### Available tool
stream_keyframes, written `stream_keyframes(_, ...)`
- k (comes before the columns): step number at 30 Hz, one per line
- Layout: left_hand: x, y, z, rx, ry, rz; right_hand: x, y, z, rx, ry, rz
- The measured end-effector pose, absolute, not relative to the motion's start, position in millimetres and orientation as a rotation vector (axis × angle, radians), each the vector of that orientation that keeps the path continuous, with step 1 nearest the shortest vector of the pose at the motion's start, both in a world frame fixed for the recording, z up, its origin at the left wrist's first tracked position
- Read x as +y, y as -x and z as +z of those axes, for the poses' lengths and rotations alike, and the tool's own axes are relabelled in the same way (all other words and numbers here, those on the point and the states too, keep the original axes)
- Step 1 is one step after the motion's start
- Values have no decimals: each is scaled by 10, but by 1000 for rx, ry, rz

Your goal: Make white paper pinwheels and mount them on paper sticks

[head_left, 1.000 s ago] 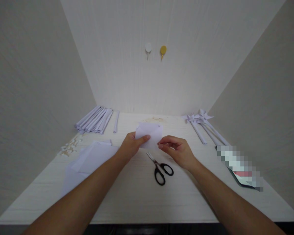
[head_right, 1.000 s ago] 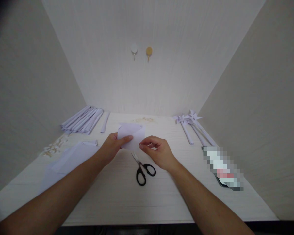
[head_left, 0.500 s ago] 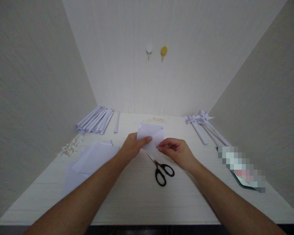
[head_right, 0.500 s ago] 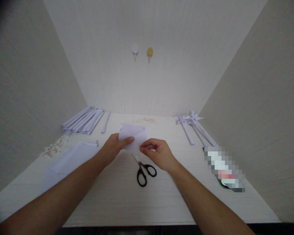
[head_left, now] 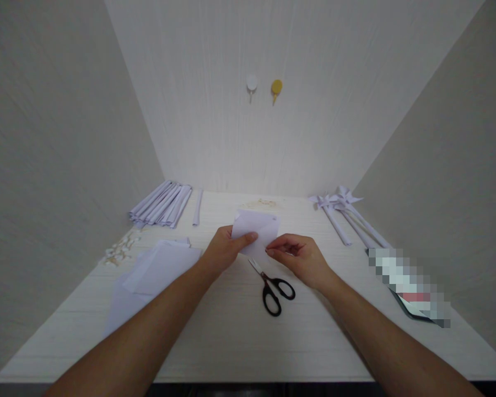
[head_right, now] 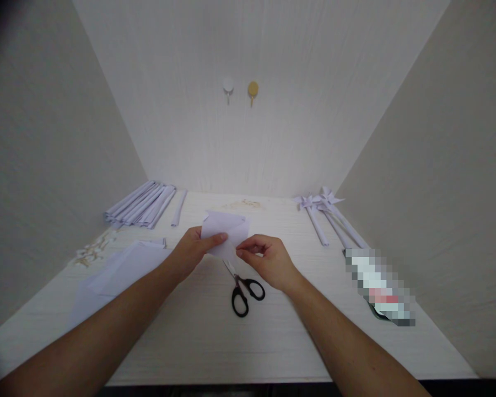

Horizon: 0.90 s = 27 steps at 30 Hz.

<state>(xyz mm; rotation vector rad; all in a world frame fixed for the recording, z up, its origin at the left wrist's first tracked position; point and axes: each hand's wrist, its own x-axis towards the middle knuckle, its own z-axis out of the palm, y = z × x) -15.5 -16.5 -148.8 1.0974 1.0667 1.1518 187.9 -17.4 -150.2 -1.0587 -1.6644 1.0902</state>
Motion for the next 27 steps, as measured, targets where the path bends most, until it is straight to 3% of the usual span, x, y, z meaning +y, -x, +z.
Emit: stream_keyframes(27, -139, 157, -1536, 1074, -1124, 1176, -174, -1876, -1509, -1655, 1031, 1107)
